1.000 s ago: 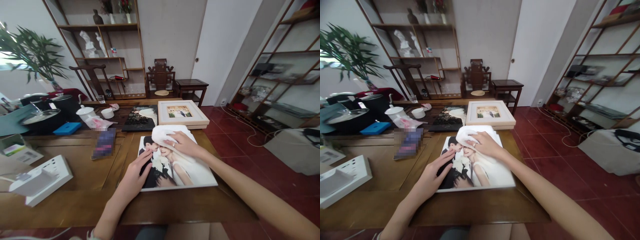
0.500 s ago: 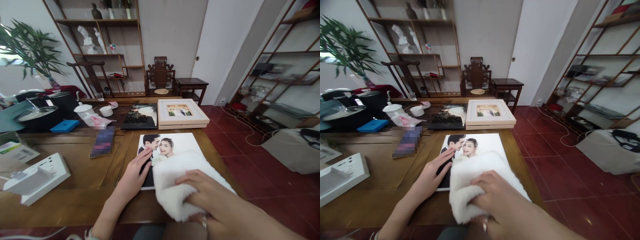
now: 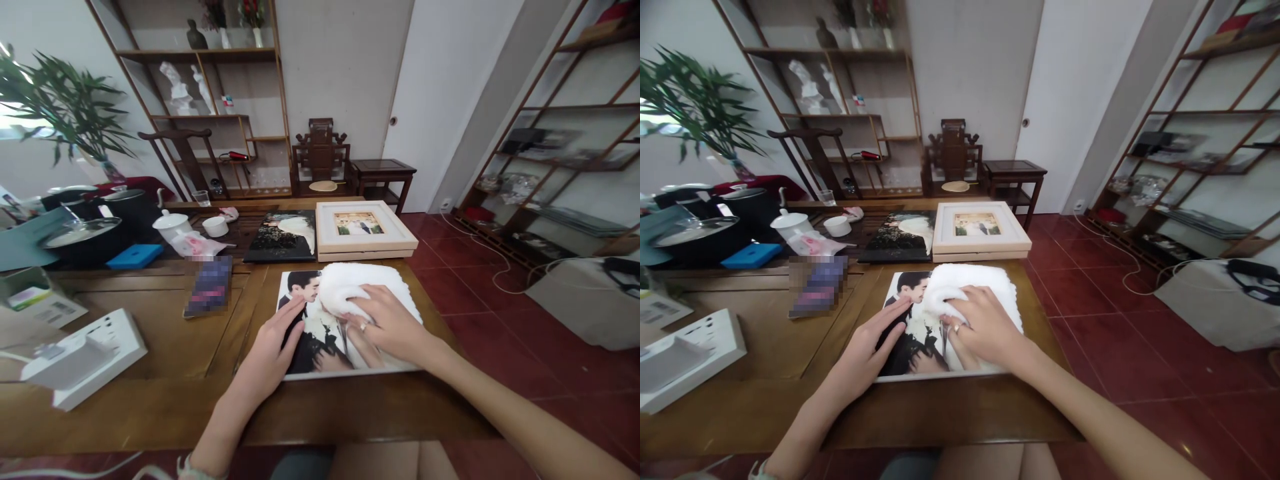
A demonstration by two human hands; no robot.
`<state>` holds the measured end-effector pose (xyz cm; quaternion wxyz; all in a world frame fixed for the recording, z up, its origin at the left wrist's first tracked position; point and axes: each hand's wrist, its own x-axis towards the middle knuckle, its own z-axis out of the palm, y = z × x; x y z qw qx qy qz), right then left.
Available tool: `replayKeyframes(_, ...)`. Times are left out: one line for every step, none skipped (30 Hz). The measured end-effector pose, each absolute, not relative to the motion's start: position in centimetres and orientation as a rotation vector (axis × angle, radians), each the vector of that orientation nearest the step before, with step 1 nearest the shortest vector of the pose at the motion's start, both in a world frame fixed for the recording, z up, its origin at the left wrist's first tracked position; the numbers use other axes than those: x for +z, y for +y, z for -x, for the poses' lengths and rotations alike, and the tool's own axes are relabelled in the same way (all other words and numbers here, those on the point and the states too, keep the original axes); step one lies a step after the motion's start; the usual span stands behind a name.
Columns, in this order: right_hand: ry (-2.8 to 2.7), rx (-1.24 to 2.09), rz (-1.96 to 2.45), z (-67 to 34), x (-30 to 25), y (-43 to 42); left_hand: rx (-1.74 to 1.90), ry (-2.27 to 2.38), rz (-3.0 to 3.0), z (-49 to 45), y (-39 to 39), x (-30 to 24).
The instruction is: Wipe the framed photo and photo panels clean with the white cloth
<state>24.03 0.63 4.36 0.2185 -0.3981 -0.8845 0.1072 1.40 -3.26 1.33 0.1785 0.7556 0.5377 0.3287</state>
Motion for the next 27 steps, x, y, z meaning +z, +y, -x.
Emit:
replayKeyframes(-2.461,0.302,1.059,-23.5,4.4,0.4,0.970,1.518,-2.104,-1.4,-3.3,1.5)
replayKeyframes(-2.480,0.327,1.000,-23.1,4.5,0.0,1.013,1.515,-2.067,-1.5,-3.4,1.7)
replayKeyframes(-2.504,0.365,0.931,-22.7,4.6,-0.5,1.053,1.511,-2.030,-1.5,-3.5,1.8)
replayKeyframes(-2.535,0.414,0.858,-22.4,4.7,-1.2,1.087,1.506,-1.997,-1.5,-3.5,2.0)
replayKeyframes(-2.569,0.465,0.782,-22.2,4.9,-1.8,1.114,1.503,-1.969,-1.5,-3.6,2.1)
replayKeyframes(-2.604,0.515,0.710,-22.1,5.0,-2.5,1.135,1.501,-1.949,-1.4,-3.7,2.2)
replayKeyframes(-2.636,0.560,0.648,-22.1,5.1,-3.2,1.145,1.499,-1.938,-1.4,-3.7,2.2)
replayKeyframes(-2.661,0.605,0.593,-22.1,5.4,-3.7,1.143,1.499,-1.934,-1.4,-3.8,2.2)
replayKeyframes(-2.679,0.649,0.549,-22.2,5.7,-4.2,1.131,1.499,-1.938,-1.4,-3.8,2.2)
replayKeyframes(-2.690,0.699,0.518,-22.4,6.0,-4.6,1.111,1.494,-1.952,-1.3,-3.8,2.1)
replayKeyframes(-2.691,0.754,0.504,-22.8,6.5,-4.9,1.087,1.483,-1.976,-1.4,-3.9,2.1)
replayKeyframes(-2.688,0.816,0.505,-23.2,6.9,-5.1,1.061,1.469,-2.007,-1.4,-3.8,2.0)
replayKeyframes(-2.684,0.880,0.519,-23.7,7.3,-5.3,1.035,1.454,-2.046,-1.4,-3.8,1.9)
replayKeyframes(-2.676,0.935,0.546,-24.3,7.7,-5.4,1.007,1.440,-2.092,-1.4,-3.8,1.9)
replayKeyframes(-2.667,0.974,0.592,-25.0,7.9,-5.3,0.979,1.427,-2.144,-1.5,-3.7,1.8)
replayKeyframes(-2.658,0.991,0.661,-25.8,7.9,-5.2,0.951,1.418,-2.196,-1.5,-3.7,1.7)
replayKeyframes(-2.642,0.982,0.763,-26.6,7.7,-4.9,0.928,1.414,-2.242,-1.5,-3.6,1.5)
replayKeyframes(-2.615,0.950,0.891,-27.5,7.4,-4.5,0.912,1.412,-2.280,-1.5,-3.5,1.4)
replayKeyframes(-2.573,0.900,1.028,-28.2,6.9,-4.0,0.906,1.412,-2.305,-1.5,-3.5,1.3)
replayKeyframes(-2.520,0.843,1.152,-28.9,6.3,-3.4,0.908,1.417,-2.319,-1.5,-3.5,1.1)
replayKeyframes(-2.458,0.781,1.248,-29.4,5.7,-2.6,0.915,1.421,-2.325,-1.4,-3.4,1.1)
replayKeyframes(-2.398,0.726,1.302,-29.7,5.2,-1.7,0.924,1.424,-2.328,-1.4,-3.4,1.0)
replayKeyframes(-2.346,0.683,1.318,-29.8,4.8,-0.7,0.930,1.424,-2.330,-1.4,-3.4,0.9)
replayKeyframes(-2.304,0.657,1.299,-29.6,4.6,0.3,0.932,1.424,-2.331,-1.4,-3.4,0.9)
replayKeyframes(-2.272,0.643,1.263,-29.2,4.5,1.3,0.931,1.425,-2.331,-1.4,-3.4,0.9)
replayKeyframes(-2.253,0.642,1.219,-28.6,4.5,2.2,0.925,1.429,-2.327,-1.4,-3.4,0.9)
replayKeyframes(-2.247,0.651,1.172,-27.9,4.7,3.1,0.921,1.432,-2.322,-1.4,-3.4,0.9)
